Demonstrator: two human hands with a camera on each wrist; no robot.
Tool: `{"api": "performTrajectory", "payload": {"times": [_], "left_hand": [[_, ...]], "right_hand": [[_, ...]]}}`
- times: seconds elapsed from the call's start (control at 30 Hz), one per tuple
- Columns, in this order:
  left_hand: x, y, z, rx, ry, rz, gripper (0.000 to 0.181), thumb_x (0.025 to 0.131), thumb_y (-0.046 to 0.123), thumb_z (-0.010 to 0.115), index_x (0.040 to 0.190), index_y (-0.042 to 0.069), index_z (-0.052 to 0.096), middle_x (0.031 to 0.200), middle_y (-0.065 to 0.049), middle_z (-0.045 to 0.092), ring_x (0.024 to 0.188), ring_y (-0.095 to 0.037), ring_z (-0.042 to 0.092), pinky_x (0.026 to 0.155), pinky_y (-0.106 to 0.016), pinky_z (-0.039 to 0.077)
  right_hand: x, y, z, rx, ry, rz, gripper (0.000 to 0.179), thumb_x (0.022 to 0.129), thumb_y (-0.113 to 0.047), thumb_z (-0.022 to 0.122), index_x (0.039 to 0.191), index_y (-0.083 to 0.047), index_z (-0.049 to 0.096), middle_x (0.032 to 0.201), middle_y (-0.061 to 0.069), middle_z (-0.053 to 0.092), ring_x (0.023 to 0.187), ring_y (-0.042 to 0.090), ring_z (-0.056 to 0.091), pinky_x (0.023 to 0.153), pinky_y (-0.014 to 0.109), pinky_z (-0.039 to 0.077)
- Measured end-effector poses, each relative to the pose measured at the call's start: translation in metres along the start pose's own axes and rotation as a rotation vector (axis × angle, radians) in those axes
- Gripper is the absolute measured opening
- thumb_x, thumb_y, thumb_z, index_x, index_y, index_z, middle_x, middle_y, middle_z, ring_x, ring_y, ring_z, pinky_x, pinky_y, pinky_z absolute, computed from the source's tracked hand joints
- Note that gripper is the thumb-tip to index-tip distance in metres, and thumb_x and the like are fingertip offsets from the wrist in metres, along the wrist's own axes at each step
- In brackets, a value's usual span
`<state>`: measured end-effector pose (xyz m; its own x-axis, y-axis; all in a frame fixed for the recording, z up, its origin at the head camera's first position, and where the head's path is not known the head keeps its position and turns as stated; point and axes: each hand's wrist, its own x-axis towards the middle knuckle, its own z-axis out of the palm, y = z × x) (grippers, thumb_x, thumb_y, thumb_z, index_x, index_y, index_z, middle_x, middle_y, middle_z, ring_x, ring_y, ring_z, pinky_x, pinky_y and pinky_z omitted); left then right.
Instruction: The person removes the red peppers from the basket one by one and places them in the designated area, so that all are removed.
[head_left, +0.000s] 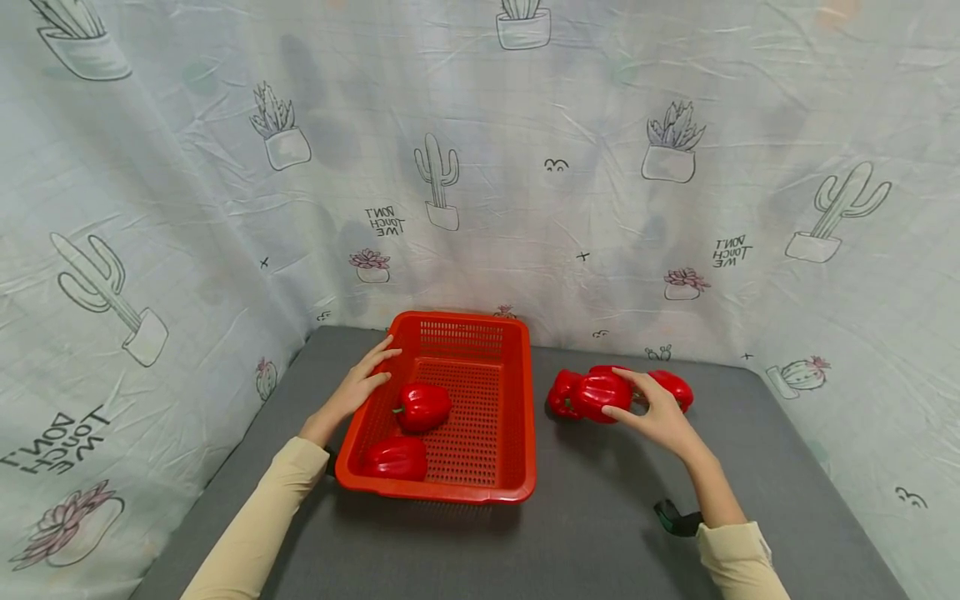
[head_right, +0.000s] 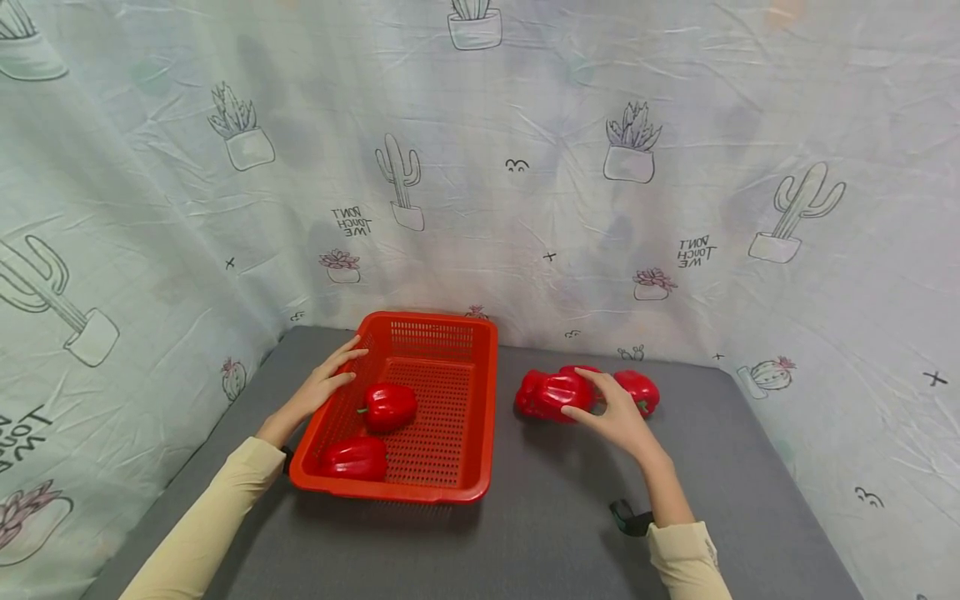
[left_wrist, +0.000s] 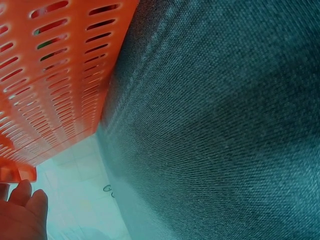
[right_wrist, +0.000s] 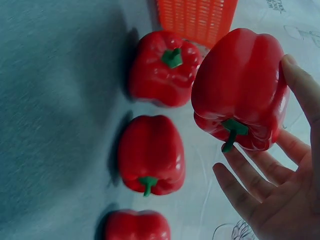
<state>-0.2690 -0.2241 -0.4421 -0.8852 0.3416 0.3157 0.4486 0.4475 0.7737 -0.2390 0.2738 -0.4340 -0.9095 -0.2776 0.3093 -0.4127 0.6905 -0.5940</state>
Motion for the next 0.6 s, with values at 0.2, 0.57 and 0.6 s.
{"api": "performTrajectory", "payload": {"times": [0.2,0.57,0.6], "left_hand": [[0.000,-0.001,0.000,0.007,0.003,-0.001,0.039,0.090,-0.006,0.047,0.129,-0.014,0.043,0.147,-0.032,0.019,0.135,-0.049,0.016,0.101,-0.065,0.019],[0.000,-0.002,0.000,-0.009,0.010,0.016,0.039,0.091,-0.007,0.046,0.129,-0.014,0.043,0.147,-0.031,0.020,0.135,-0.048,0.016,0.102,-0.064,0.019],[0.001,-0.009,0.001,-0.005,0.013,0.017,0.039,0.091,-0.005,0.046,0.130,-0.012,0.044,0.148,-0.029,0.020,0.136,-0.047,0.016,0.102,-0.064,0.019]], "right_hand": [[-0.013,0.011,-0.003,-0.005,0.007,0.036,0.067,0.077,-0.034,0.074,0.132,-0.006,0.048,0.122,0.013,0.054,0.100,0.026,0.054,0.080,0.049,0.050],[-0.034,0.035,-0.007,-0.045,0.020,0.110,0.067,0.079,-0.036,0.072,0.134,-0.007,0.047,0.127,0.016,0.051,0.103,0.029,0.053,0.080,0.049,0.050],[-0.036,0.037,-0.008,-0.045,0.021,0.116,0.067,0.079,-0.036,0.072,0.134,-0.007,0.046,0.127,0.016,0.051,0.103,0.030,0.053,0.080,0.049,0.050]]}}
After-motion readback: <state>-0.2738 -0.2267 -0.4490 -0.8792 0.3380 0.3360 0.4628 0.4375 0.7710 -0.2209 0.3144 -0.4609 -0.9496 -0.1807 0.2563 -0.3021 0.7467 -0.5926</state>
